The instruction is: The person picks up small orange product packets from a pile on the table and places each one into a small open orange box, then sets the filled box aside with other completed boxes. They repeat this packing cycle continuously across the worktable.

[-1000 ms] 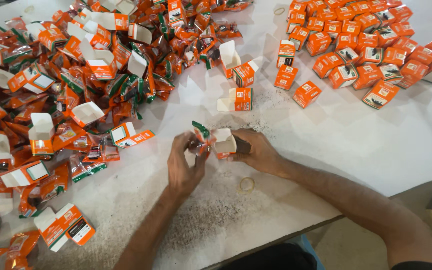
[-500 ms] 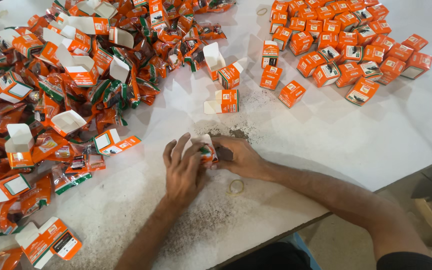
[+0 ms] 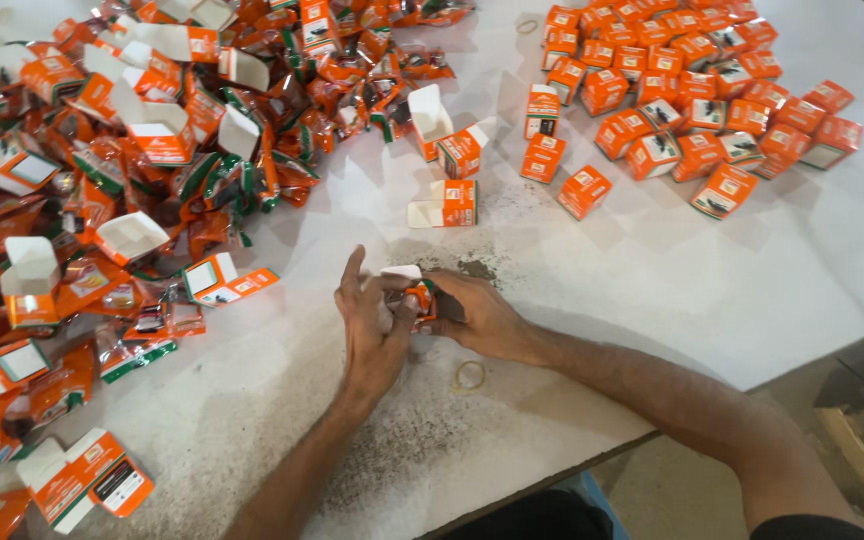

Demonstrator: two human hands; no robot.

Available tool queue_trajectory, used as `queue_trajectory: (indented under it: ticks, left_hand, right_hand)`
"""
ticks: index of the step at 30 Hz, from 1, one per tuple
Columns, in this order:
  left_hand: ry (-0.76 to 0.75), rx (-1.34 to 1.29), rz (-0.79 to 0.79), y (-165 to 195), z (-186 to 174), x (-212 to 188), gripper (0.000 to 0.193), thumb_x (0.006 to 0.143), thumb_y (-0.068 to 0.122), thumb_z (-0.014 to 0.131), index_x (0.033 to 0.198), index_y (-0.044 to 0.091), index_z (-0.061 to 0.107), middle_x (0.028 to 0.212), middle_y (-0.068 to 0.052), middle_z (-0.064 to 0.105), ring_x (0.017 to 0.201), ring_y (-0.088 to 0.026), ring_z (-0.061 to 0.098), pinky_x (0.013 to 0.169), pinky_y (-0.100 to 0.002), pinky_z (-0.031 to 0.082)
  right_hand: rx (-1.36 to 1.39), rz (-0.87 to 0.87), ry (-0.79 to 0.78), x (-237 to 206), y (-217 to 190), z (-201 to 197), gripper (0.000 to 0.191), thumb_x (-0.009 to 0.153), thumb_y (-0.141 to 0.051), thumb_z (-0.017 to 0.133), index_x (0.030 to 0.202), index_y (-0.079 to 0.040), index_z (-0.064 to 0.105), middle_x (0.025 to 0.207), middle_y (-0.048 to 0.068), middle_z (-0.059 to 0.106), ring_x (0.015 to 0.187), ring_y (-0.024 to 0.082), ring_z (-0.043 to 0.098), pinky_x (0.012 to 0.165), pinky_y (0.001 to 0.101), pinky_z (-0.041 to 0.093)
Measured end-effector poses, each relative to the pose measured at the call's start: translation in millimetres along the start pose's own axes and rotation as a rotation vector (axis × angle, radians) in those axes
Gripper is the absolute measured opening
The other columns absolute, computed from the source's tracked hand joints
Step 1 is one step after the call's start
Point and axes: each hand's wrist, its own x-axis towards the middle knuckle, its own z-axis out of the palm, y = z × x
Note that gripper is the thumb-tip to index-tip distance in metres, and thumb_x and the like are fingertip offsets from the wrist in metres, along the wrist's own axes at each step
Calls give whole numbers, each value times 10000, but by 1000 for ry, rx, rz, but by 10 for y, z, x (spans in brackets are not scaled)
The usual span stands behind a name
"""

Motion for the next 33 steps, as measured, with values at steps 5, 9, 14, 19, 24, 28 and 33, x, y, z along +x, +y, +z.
queue_trajectory:
  ticks: [5,9,14,19,24,28,33]
  left_hand:
    - [-14,-119,-368,-281,48,44,452,897,48,716,1279,6,478,913,-120,641,700,-122,547,592,-284,471]
    - [-45,-170,-344,-334,95,120,115,834,-3,664,942,-35,642,763,-29,666,647,-68,584,551,-263,494]
    - [-112,-211,-297,-150,-13,112,128,864,45,650,981,-6,637,772,-22,638,654,-62,557,552,-254,471]
    - [-306,-748,-620,-157,-372,156,278,864,186,541,1003,12,708,791,-37,710,629,-98,631,630,-258,580]
    - [-286,-503,-588,-329,-228,288,115,863,55,674,957,-10,689,762,-51,677,587,-134,609,545,-307,522]
    - [-214,-58,-252,-315,-61,225,106,873,-19,729,975,-42,749,829,-166,684,682,-197,604,645,-368,510]
    - [-140,4,358,-142,-182,7,351,875,-40,650,1223,-2,678,1327,-202,686,1267,-346,668,1060,-397,561]
  right_hand:
    - [-19,57,11,-9,26,31,690,790,-178,867,1372,-33,528,1260,178,670,1152,372,677,938,430,549]
    - [142,84,44,-60,45,59,730,829,-246,847,1380,-29,420,1288,149,666,1153,346,686,938,419,550]
    - [-155,-88,61,-74,18,105,495,852,-186,836,1269,-48,607,1308,184,676,1125,389,697,902,446,585]
    - [-232,-74,11,-75,-49,91,464,845,-134,801,1257,-28,617,1288,212,658,1042,407,693,823,462,585]
    - [-206,-31,-51,-20,-77,38,428,849,-120,796,1236,-57,623,1214,178,698,983,387,717,772,460,588]
    - [-150,113,-50,-37,-88,38,525,857,-179,820,1257,-54,505,1143,175,710,1030,396,713,791,468,576]
    - [-52,24,13,-39,-30,13,686,868,-189,827,1310,-31,328,1251,242,671,1184,418,667,899,468,572]
